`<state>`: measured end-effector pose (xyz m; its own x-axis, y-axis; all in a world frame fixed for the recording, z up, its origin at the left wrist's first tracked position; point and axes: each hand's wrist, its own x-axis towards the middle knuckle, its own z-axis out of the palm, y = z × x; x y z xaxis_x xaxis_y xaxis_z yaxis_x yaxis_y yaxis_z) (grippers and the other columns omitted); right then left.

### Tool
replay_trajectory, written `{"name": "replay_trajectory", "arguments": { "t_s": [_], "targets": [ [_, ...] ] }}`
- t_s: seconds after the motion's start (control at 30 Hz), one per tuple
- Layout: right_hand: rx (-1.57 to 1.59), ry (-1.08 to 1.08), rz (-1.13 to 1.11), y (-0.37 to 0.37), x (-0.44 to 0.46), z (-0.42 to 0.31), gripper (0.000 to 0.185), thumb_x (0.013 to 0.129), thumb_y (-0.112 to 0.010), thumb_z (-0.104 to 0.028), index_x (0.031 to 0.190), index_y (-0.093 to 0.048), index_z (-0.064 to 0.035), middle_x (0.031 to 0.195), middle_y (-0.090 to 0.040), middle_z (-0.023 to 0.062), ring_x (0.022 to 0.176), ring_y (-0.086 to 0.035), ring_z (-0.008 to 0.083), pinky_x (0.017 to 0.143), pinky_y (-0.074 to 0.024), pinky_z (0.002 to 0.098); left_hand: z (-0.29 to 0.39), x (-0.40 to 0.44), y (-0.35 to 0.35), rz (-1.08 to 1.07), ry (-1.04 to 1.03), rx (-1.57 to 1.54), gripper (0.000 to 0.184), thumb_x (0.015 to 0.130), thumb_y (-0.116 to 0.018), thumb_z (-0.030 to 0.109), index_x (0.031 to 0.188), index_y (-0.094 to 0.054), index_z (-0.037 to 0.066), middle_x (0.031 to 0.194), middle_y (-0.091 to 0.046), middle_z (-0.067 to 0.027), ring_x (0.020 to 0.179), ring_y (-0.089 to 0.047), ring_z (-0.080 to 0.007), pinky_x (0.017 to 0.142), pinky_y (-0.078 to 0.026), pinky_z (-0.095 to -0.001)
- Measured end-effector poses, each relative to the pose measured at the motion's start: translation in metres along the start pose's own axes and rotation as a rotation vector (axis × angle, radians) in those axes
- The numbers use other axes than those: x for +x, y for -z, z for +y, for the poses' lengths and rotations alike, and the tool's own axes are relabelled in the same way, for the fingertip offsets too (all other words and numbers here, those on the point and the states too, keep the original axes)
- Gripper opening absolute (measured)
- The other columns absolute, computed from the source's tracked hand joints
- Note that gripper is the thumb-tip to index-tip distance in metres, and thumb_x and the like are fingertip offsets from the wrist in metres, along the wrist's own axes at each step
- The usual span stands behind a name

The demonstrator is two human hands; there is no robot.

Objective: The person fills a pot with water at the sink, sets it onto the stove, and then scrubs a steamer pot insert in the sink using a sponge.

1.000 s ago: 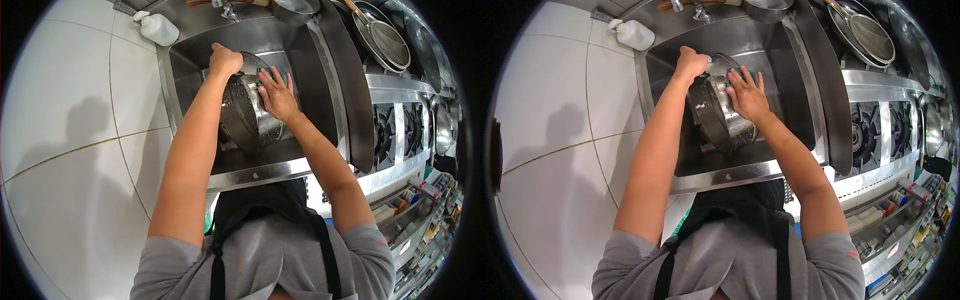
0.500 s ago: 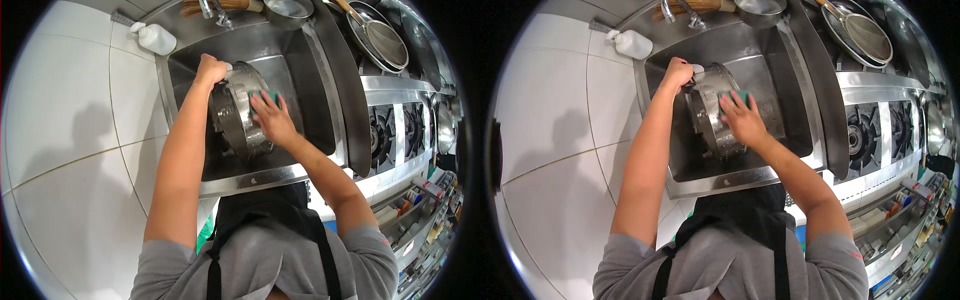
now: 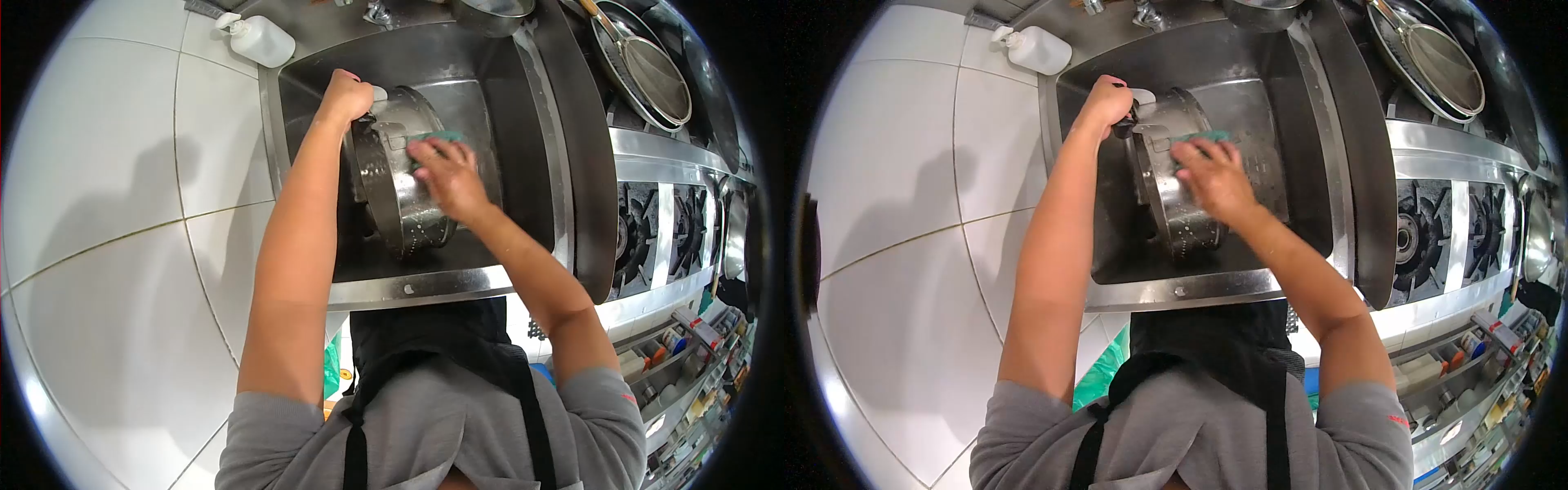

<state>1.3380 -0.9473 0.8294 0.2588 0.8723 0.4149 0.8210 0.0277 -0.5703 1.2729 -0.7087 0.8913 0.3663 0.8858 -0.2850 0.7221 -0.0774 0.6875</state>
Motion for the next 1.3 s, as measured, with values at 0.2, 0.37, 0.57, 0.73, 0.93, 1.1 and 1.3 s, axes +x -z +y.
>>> {"name": "replay_trajectory", "arguments": {
  "t_s": [0.2,0.37,0.57,0.73,0.93,1.1,1.3],
  "targets": [
    [0.166,0.061,-0.013,0.004,-0.017,-0.027,0.031,0.095,-0.062,-0.017,0.124,-0.064,-0.0078,0.131,-0.063,0.0078,0.121,-0.057,0.0285,0.101,-0.0431,0.0483,-0.018,0.020,0.003,-0.002,-0.007,0.054,0.014,0.078,-0.046,-0.003,0.071,-0.057,-0.003,0.066,-0.053,-0.0109,0.061,-0.050,-0.0207,0.055,-0.038,-0.0413],
    [0.461,-0.711,-0.022,0.012,0.014,-0.023,0.019,0.095,-0.063,-0.019,0.108,-0.067,-0.0052,0.104,-0.069,0.0168,0.093,-0.065,0.0332,0.083,-0.0517,0.0403,-0.022,0.028,0.001,-0.051,0.055,0.013,0.016,0.081,-0.046,-0.002,0.077,-0.061,-0.003,0.070,-0.057,-0.0112,0.063,-0.052,-0.0203,0.054,-0.040,-0.0411],
    [0.648,-0.264,0.248,-0.008,0.065,-0.022,0.028,0.088,-0.073,-0.027,0.104,-0.063,-0.0066,0.100,-0.065,0.0156,0.089,-0.061,0.0377,0.078,-0.0503,0.0423,-0.020,0.025,0.001,-0.036,0.037,0.075,0.016,0.082,-0.048,0.001,0.079,-0.063,-0.001,0.072,-0.058,-0.0110,0.064,-0.052,-0.0203,0.054,-0.040,-0.0412],
    [0.191,-0.223,-0.004,-0.015,0.057,-0.004,0.026,0.088,-0.071,-0.024,0.097,-0.054,-0.0055,0.095,-0.062,0.0135,0.091,-0.060,0.0373,0.079,-0.0451,0.0472,-0.014,0.021,0.020,-0.214,0.168,0.041,0.042,0.083,-0.051,0.004,0.124,-0.047,-0.006,0.113,-0.061,-0.0257,0.108,-0.061,-0.0330,0.086,-0.049,-0.0429],
    [0.150,-0.288,0.098,-0.012,0.054,-0.011,0.025,0.090,-0.068,-0.027,0.093,-0.057,-0.0058,0.091,-0.065,0.0134,0.094,-0.060,0.0328,0.084,-0.0388,0.0438,-0.015,0.025,0.024,-0.221,0.135,0.072,0.037,0.083,-0.051,0.004,0.118,-0.051,-0.006,0.108,-0.062,-0.0241,0.101,-0.062,-0.0314,0.083,-0.049,-0.0428],
    [0.069,-0.150,-0.002,-0.009,0.056,-0.007,0.024,0.088,-0.070,-0.029,0.095,-0.061,-0.0068,0.088,-0.068,0.0112,0.091,-0.062,0.0317,0.082,-0.0378,0.0422,-0.004,0.018,0.031,-0.210,0.149,0.082,0.024,0.082,-0.050,0.002,0.104,-0.058,-0.005,0.094,-0.063,-0.0193,0.082,-0.060,-0.0254,0.066,-0.046,-0.0425],
    [0.327,-0.088,-0.018,-0.007,0.076,0.012,0.016,0.087,-0.072,-0.020,0.097,-0.066,-0.0094,0.086,-0.069,0.0086,0.080,-0.065,0.0304,0.076,-0.0440,0.0398,-0.017,0.023,0.034,-0.171,0.098,-0.032,0.019,0.074,-0.049,-0.003,0.058,-0.044,0.007,0.060,-0.038,-0.0031,0.054,-0.038,-0.0180,0.046,-0.023,-0.0394]
  ]
}}
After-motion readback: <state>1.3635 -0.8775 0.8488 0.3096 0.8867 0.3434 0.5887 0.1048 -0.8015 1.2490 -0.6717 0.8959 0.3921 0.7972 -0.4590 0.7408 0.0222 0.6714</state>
